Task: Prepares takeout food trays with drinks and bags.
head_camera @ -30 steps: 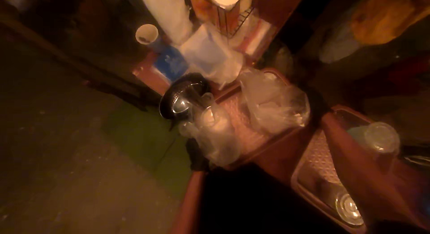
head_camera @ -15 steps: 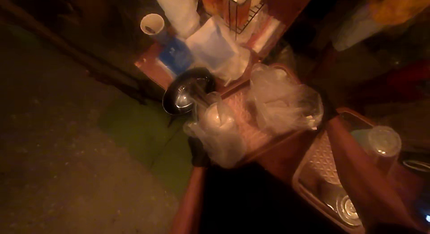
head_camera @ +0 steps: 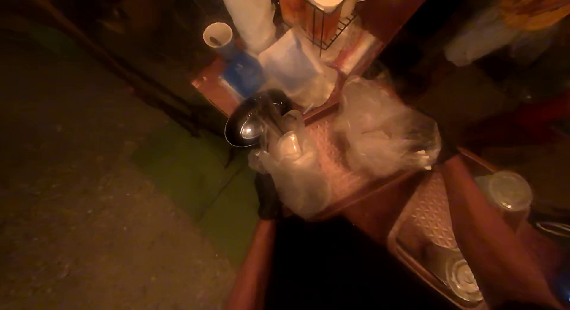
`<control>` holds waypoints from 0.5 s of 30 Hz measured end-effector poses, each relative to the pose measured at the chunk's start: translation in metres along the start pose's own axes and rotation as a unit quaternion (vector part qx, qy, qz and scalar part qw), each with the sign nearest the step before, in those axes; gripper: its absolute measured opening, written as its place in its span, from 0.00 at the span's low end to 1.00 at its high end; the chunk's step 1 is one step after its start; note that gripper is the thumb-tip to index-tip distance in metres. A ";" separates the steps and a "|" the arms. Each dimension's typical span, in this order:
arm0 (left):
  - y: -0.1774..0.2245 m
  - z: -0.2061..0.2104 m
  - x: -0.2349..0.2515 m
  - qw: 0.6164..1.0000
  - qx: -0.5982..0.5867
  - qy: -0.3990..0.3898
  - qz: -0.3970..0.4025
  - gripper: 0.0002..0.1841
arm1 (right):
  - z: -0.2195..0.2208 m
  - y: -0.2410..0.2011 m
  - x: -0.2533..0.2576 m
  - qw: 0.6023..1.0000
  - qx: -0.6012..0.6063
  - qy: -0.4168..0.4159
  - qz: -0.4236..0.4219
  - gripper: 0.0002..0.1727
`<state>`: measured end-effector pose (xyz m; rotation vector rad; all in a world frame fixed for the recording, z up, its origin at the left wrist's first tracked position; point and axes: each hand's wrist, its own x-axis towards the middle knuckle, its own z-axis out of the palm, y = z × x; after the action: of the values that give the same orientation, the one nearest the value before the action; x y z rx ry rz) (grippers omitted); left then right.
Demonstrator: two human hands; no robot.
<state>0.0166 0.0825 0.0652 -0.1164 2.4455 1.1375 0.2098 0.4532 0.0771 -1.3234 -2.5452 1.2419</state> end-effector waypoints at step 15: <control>0.004 -0.025 -0.031 0.988 -0.140 -0.044 0.048 0.12 | -0.013 0.013 -0.018 0.976 -0.193 -0.011 -0.101 0.26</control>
<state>0.0340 0.0632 0.0957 -0.0320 2.2245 1.4923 0.2345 0.4527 0.0835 -1.0586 -2.9531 0.7584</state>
